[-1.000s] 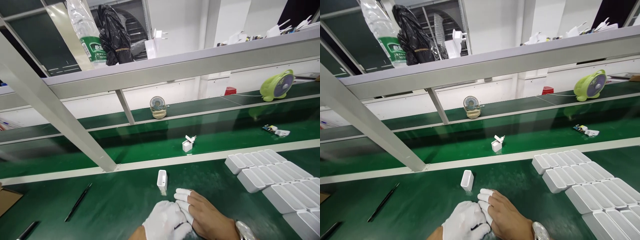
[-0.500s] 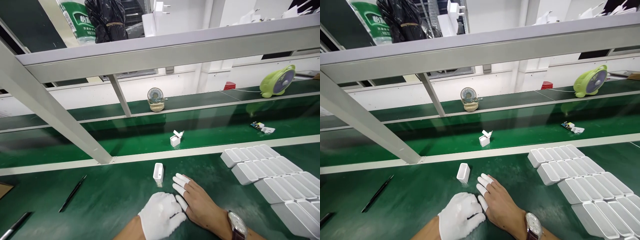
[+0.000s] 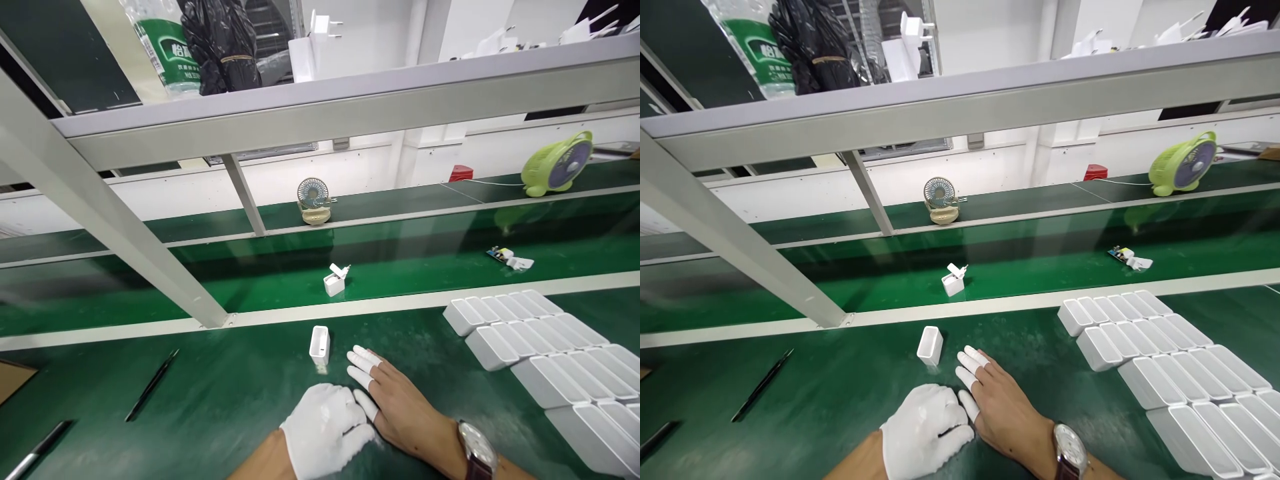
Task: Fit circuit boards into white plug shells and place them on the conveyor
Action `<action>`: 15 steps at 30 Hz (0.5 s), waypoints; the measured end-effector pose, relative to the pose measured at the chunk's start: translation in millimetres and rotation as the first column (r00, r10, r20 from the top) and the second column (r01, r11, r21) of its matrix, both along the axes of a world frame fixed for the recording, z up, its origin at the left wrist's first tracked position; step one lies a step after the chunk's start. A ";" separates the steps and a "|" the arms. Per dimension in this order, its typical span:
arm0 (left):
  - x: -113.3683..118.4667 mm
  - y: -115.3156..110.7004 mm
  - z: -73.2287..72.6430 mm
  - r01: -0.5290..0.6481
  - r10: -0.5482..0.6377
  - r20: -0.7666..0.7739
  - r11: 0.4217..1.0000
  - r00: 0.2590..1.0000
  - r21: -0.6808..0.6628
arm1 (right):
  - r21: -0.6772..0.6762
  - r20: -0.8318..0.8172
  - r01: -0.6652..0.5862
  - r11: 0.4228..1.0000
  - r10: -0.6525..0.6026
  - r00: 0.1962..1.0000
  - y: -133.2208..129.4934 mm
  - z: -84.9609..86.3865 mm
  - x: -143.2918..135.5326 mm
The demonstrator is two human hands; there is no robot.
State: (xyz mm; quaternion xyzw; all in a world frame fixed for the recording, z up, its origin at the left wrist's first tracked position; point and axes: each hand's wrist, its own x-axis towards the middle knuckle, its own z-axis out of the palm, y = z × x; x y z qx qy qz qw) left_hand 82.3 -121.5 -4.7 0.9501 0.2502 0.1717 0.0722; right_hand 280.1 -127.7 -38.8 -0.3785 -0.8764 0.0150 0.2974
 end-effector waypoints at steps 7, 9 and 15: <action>0.3 -0.8 -1.4 -0.025 0.024 0.021 1.000 0.999 0.013 | -0.030 0.013 -0.012 0.999 0.012 1.000 1.4 -3.2 1.7; 0.5 -1.2 -0.8 -0.061 0.062 0.064 0.998 0.996 -0.017 | -0.040 0.007 -0.017 0.999 0.017 1.000 2.6 -0.9 1.5; -0.5 3.6 3.9 -0.062 0.070 0.153 0.997 0.986 -0.055 | -0.019 -0.010 0.030 0.999 -0.031 0.999 10.7 2.9 0.1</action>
